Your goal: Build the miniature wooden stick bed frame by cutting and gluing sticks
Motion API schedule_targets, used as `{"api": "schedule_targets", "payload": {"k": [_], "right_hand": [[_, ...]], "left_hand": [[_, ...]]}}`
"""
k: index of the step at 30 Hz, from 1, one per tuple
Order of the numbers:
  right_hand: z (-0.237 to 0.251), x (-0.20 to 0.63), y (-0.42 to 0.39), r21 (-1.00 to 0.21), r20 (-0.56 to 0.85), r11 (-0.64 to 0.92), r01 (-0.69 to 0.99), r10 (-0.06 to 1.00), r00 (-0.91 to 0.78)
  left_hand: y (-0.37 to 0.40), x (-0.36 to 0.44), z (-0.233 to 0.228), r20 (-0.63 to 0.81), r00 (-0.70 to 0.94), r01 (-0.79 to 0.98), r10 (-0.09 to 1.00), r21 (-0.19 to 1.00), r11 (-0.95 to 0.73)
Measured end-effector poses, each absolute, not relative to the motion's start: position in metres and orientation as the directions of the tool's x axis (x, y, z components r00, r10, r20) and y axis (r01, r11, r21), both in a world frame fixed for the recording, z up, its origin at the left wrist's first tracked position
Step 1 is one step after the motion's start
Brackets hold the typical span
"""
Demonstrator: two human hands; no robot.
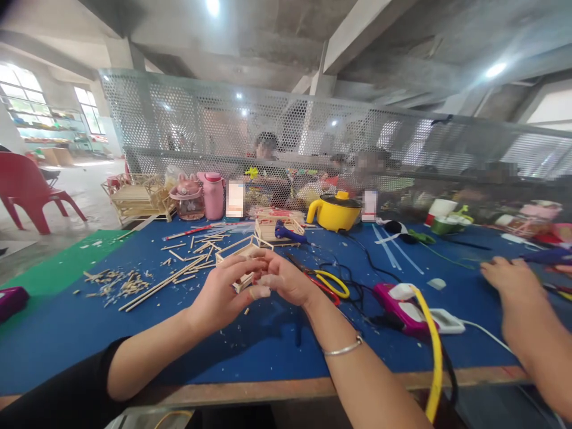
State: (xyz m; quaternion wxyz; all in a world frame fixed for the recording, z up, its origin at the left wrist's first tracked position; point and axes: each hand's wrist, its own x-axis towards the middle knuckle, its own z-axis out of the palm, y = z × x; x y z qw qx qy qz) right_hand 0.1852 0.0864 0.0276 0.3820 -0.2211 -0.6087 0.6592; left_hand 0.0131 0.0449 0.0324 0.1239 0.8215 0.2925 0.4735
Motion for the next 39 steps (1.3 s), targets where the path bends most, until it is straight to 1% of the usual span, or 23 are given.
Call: {"api": "schedule_targets", "payload": {"k": [3, 5, 11, 13, 15, 16, 18, 20, 21, 22, 24, 25, 27, 30, 33, 36, 39], "right_hand": [[0.026, 0.186, 0.088, -0.977, 0.190, 0.087, -0.197, 0.777, -0.600], [0.025, 0.189, 0.090, -0.981, 0.184, 0.113, -0.155, 0.785, -0.591], [0.030, 0.202, 0.092, -0.990, 0.137, 0.133, -0.049, 0.808, -0.573], [0.035, 0.211, 0.095, -0.990, 0.135, 0.142, -0.023, 0.860, -0.492], [0.040, 0.220, 0.098, -0.985, 0.172, 0.163, -0.055, 0.919, -0.355], [0.041, 0.224, 0.100, -0.981, 0.191, 0.175, -0.078, 0.936, -0.295], [0.041, 0.227, 0.104, -0.975, 0.212, 0.192, -0.107, 0.952, -0.220], [0.038, 0.223, 0.107, -0.978, 0.199, 0.183, -0.096, 0.960, -0.196], [0.035, 0.220, 0.107, -0.981, 0.187, 0.175, -0.080, 0.963, -0.192], [0.033, 0.216, 0.108, -0.984, 0.175, 0.166, -0.061, 0.965, -0.194], [0.027, 0.210, 0.109, -0.988, 0.155, 0.155, -0.018, 0.968, -0.197], [0.025, 0.208, 0.110, -0.988, 0.152, 0.156, 0.003, 0.969, -0.192], [0.021, 0.207, 0.112, -0.984, 0.161, 0.171, 0.045, 0.973, -0.163], [0.017, 0.210, 0.117, -0.973, 0.194, 0.205, 0.110, 0.975, -0.106], [0.015, 0.215, 0.121, -0.956, 0.224, 0.232, 0.178, 0.973, -0.061], [0.011, 0.218, 0.124, -0.935, 0.251, 0.249, 0.253, 0.968, -0.024], [0.008, 0.220, 0.127, -0.910, 0.268, 0.256, 0.327, 0.963, -0.009]], "left_hand": [[0.049, 0.015, 0.032, 0.692, 0.384, 0.373, 0.611, 0.489, -0.789], [0.052, 0.013, 0.030, 0.687, 0.391, 0.405, 0.613, 0.470, -0.785], [0.045, 0.001, 0.031, 0.681, 0.479, 0.518, 0.554, 0.290, -0.805], [0.044, -0.011, 0.032, 0.669, 0.479, 0.556, 0.569, 0.270, -0.786], [0.045, -0.028, 0.031, 0.651, 0.432, 0.607, 0.624, 0.302, -0.735], [0.047, -0.039, 0.030, 0.624, 0.406, 0.634, 0.667, 0.334, -0.698], [0.052, -0.061, 0.026, 0.514, 0.369, 0.707, 0.774, 0.385, -0.593], [0.057, -0.081, 0.020, 0.381, 0.384, 0.777, 0.841, 0.359, -0.517], [0.059, -0.088, 0.017, 0.344, 0.407, 0.801, 0.846, 0.311, -0.512], [0.059, -0.094, 0.014, 0.341, 0.398, 0.836, 0.851, 0.247, -0.490], [0.058, -0.099, 0.010, 0.356, 0.342, 0.898, 0.870, 0.148, -0.414], [0.057, -0.099, 0.009, 0.359, 0.303, 0.922, 0.883, 0.123, -0.367], [0.060, -0.097, 0.011, 0.305, 0.244, 0.948, 0.920, 0.124, -0.292], [0.080, -0.097, 0.022, 0.151, 0.195, 0.967, 0.969, 0.136, -0.216], [0.115, -0.109, 0.033, 0.111, 0.158, 0.975, 0.981, 0.141, -0.173], [0.140, -0.126, 0.033, 0.066, 0.155, 0.975, 0.986, 0.151, -0.164], [0.147, -0.135, 0.023, -0.013, 0.218, 0.964, 0.976, 0.163, -0.213]]}}
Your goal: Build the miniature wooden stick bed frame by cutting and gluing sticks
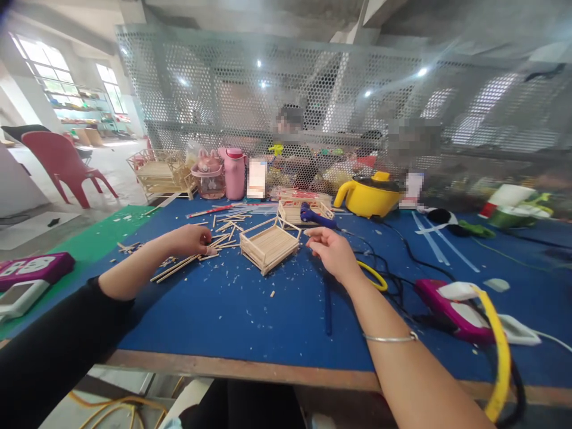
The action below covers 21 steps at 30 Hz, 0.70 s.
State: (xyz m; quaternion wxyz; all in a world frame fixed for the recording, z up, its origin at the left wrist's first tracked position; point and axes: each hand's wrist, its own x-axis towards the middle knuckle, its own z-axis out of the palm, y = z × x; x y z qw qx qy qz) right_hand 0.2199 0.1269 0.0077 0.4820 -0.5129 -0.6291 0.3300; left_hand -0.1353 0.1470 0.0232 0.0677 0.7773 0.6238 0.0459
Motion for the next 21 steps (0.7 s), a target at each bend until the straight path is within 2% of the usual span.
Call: {"api": "schedule_targets", "payload": {"k": [3, 9, 21], "right_hand": [[0.006, 0.220, 0.129, -0.885, 0.283, 0.264, 0.384, 0.959, -0.007], [0.005, 0.219, 0.127, -0.828, 0.350, 0.299, 0.474, 0.936, 0.021], [-0.009, 0.226, 0.136, -0.728, 0.422, 0.326, 0.603, 0.906, 0.021]], "left_hand": [[0.144, -0.136, 0.014, -0.020, 0.241, 0.958, 0.970, 0.162, -0.235], [0.137, -0.127, 0.011, 0.055, 0.190, 0.969, 0.980, 0.148, -0.196], [0.138, -0.149, 0.012, 0.147, 0.091, 0.966, 0.985, 0.226, -0.123]]}}
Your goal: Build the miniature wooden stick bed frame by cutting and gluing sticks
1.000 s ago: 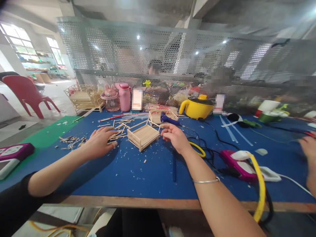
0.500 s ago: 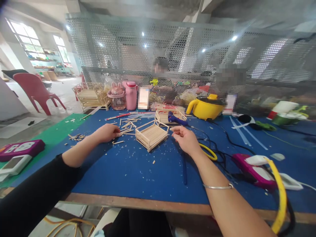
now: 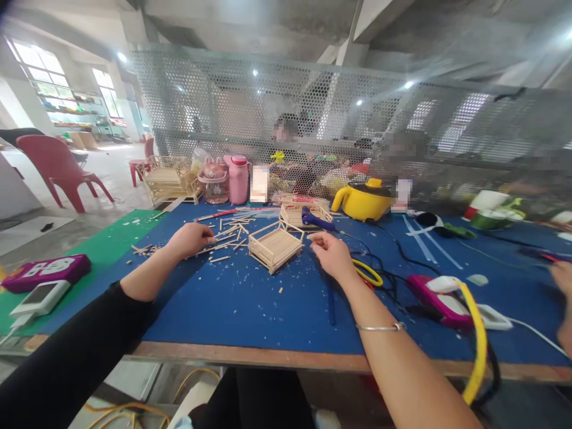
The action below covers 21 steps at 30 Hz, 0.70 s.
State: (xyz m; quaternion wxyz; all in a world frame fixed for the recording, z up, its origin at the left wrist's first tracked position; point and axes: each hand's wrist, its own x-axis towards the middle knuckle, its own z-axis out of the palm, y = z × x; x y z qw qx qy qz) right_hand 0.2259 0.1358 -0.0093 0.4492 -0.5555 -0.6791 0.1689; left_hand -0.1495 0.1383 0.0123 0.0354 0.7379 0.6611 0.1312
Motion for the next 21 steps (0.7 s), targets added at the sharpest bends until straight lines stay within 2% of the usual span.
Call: {"api": "schedule_targets", "payload": {"k": [5, 16, 21], "right_hand": [[-0.010, 0.227, 0.137, -0.710, 0.432, 0.340, 0.617, 0.902, 0.000], [-0.007, 0.225, 0.134, -0.697, 0.446, 0.357, 0.621, 0.895, -0.014], [-0.006, 0.225, 0.134, -0.690, 0.442, 0.351, 0.633, 0.897, -0.016]], "left_hand": [[0.141, -0.146, 0.004, 0.174, 0.072, 0.958, 0.982, 0.263, -0.116], [0.142, -0.152, 0.015, 0.398, -0.155, 0.899, 0.904, 0.435, -0.038], [0.140, -0.155, 0.016, 0.382, -0.057, 0.886, 0.923, 0.445, -0.129]]}}
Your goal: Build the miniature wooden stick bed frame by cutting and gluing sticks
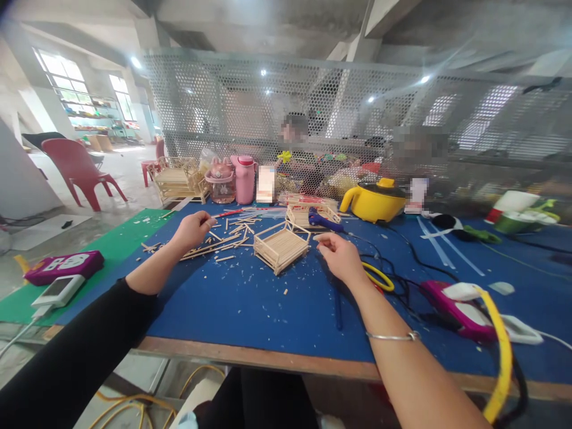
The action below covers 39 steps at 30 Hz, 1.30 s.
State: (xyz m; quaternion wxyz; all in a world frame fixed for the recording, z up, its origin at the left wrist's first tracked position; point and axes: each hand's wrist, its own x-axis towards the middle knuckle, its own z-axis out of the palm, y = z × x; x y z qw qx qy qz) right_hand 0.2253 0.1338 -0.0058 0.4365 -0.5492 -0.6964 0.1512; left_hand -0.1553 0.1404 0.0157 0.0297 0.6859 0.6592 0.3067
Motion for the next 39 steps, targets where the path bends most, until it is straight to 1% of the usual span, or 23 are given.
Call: {"api": "schedule_targets", "payload": {"k": [4, 6, 8, 10, 13, 15, 17, 21, 24, 29, 33, 36, 39], "right_hand": [[-0.004, 0.225, 0.132, -0.679, 0.437, 0.347, 0.647, 0.899, -0.023], [-0.004, 0.225, 0.132, -0.673, 0.435, 0.343, 0.655, 0.900, -0.025], [-0.004, 0.225, 0.132, -0.667, 0.435, 0.342, 0.662, 0.900, -0.027], [-0.005, 0.225, 0.133, -0.658, 0.437, 0.344, 0.670, 0.899, -0.031], [-0.004, 0.223, 0.131, -0.635, 0.445, 0.357, 0.685, 0.894, -0.053], [-0.001, 0.220, 0.127, -0.606, 0.450, 0.381, 0.698, 0.888, -0.094], [0.003, 0.213, 0.120, -0.565, 0.442, 0.420, 0.710, 0.881, -0.169], [0.007, 0.191, 0.105, -0.474, 0.370, 0.500, 0.725, 0.860, -0.351], [0.007, 0.178, 0.099, -0.413, 0.330, 0.525, 0.744, 0.848, -0.415], [0.008, 0.177, 0.099, -0.335, 0.344, 0.490, 0.805, 0.859, -0.379], [0.008, 0.183, 0.104, -0.314, 0.357, 0.451, 0.836, 0.871, -0.336], [0.008, 0.184, 0.105, -0.319, 0.347, 0.446, 0.837, 0.876, -0.334], [0.007, 0.181, 0.103, -0.329, 0.329, 0.458, 0.826, 0.875, -0.354]], "left_hand": [[0.133, -0.152, 0.019, 0.264, 0.130, 0.879, 0.956, 0.415, -0.234], [0.130, -0.149, 0.020, 0.201, 0.211, 0.874, 0.957, 0.398, -0.277], [0.129, -0.145, 0.019, 0.168, 0.267, 0.872, 0.949, 0.378, -0.313], [0.129, -0.140, 0.016, 0.173, 0.303, 0.871, 0.937, 0.347, -0.346], [0.132, -0.130, 0.007, 0.226, 0.342, 0.870, 0.912, 0.290, -0.399], [0.134, -0.122, 0.001, 0.258, 0.366, 0.868, 0.894, 0.251, -0.428], [0.136, -0.114, -0.003, 0.269, 0.381, 0.872, 0.884, 0.213, -0.441], [0.137, -0.103, -0.004, 0.255, 0.358, 0.901, 0.898, 0.157, -0.404], [0.135, -0.102, -0.002, 0.224, 0.298, 0.933, 0.928, 0.138, -0.333], [0.131, -0.104, 0.004, 0.122, 0.235, 0.962, 0.964, 0.111, -0.249], [0.128, -0.106, 0.009, 0.054, 0.210, 0.971, 0.976, 0.102, -0.214], [0.124, -0.108, 0.011, 0.034, 0.202, 0.972, 0.979, 0.119, -0.205], [0.123, -0.109, 0.010, 0.056, 0.179, 0.970, 0.982, 0.158, -0.186]]}}
